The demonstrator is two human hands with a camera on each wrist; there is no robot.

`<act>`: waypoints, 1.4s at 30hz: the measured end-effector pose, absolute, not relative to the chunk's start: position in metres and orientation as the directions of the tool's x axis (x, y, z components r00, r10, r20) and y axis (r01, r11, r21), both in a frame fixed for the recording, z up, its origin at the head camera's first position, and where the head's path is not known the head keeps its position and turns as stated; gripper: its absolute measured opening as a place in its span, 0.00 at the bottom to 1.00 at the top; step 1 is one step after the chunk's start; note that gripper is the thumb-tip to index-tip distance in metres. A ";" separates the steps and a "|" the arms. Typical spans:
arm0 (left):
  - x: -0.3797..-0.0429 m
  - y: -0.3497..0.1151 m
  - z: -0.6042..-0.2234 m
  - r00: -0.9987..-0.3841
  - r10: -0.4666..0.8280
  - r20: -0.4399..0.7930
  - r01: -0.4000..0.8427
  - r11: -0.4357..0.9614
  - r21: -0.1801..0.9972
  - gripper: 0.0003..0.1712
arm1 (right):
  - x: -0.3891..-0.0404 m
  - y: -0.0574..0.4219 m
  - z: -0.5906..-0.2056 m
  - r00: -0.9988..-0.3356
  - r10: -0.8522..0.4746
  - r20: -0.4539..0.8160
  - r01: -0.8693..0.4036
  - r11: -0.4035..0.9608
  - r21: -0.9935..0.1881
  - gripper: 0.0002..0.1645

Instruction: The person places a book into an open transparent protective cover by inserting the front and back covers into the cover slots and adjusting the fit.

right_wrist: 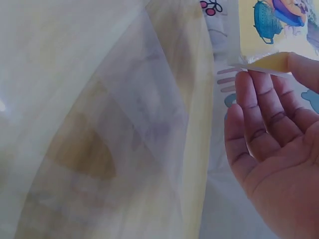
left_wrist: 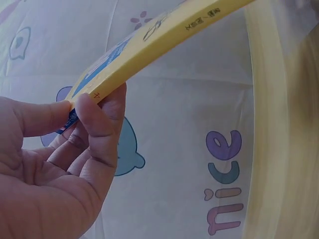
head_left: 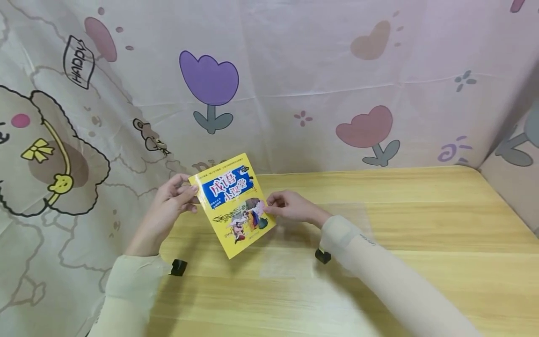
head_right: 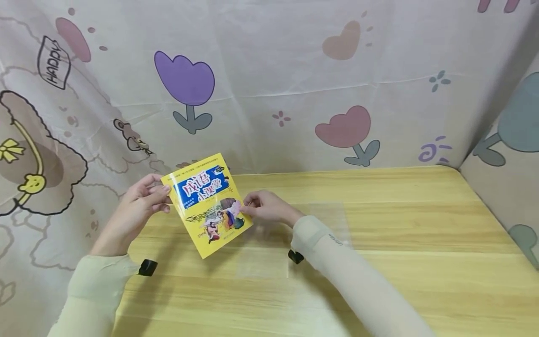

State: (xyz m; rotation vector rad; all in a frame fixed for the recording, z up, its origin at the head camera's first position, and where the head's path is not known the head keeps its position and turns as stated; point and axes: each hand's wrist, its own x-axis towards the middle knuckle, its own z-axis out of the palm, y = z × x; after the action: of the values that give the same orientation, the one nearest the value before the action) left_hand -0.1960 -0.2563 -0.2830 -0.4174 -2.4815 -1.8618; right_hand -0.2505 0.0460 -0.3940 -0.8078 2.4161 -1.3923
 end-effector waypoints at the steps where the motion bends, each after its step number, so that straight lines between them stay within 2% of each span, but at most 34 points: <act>1: -0.197 -0.255 -0.283 -0.965 0.201 0.165 0.215 0.259 0.941 0.13 | -0.250 0.048 -0.394 -0.825 -0.561 0.073 -0.346 0.398 -0.850 0.13; 8: -0.207 -0.241 -0.290 -0.977 0.148 0.155 0.198 0.347 0.917 0.12 | -0.242 0.067 -0.390 -0.853 -0.514 0.090 -0.348 0.432 -0.832 0.14; 14: -0.216 -0.228 -0.298 -0.978 0.127 0.163 0.202 0.415 0.887 0.16 | -0.233 0.081 -0.387 -0.880 -0.467 0.089 -0.336 0.479 -0.811 0.13; 27: -0.234 -0.199 -0.311 -0.986 0.106 0.128 0.163 0.479 0.862 0.22 | -0.211 0.113 -0.382 -0.912 -0.404 0.069 -0.299 0.541 -0.786 0.11; 34: -0.240 -0.181 -0.315 -0.986 0.130 0.106 0.158 0.520 0.839 0.19 | -0.200 0.126 -0.383 -0.914 -0.402 0.045 -0.266 0.515 -0.815 0.09; 42: -0.248 -0.163 -0.318 -0.982 0.178 0.065 0.146 0.486 0.862 0.15 | -0.188 0.145 -0.381 -0.939 -0.343 -0.006 -0.167 0.471 -0.866 0.10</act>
State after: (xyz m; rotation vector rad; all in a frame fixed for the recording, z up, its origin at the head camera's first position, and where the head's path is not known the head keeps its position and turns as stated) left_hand -0.2478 -0.1631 -0.3175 -0.2978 -2.7360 -1.5812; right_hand -0.1882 0.1445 -0.3811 -0.4443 2.5367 -1.4629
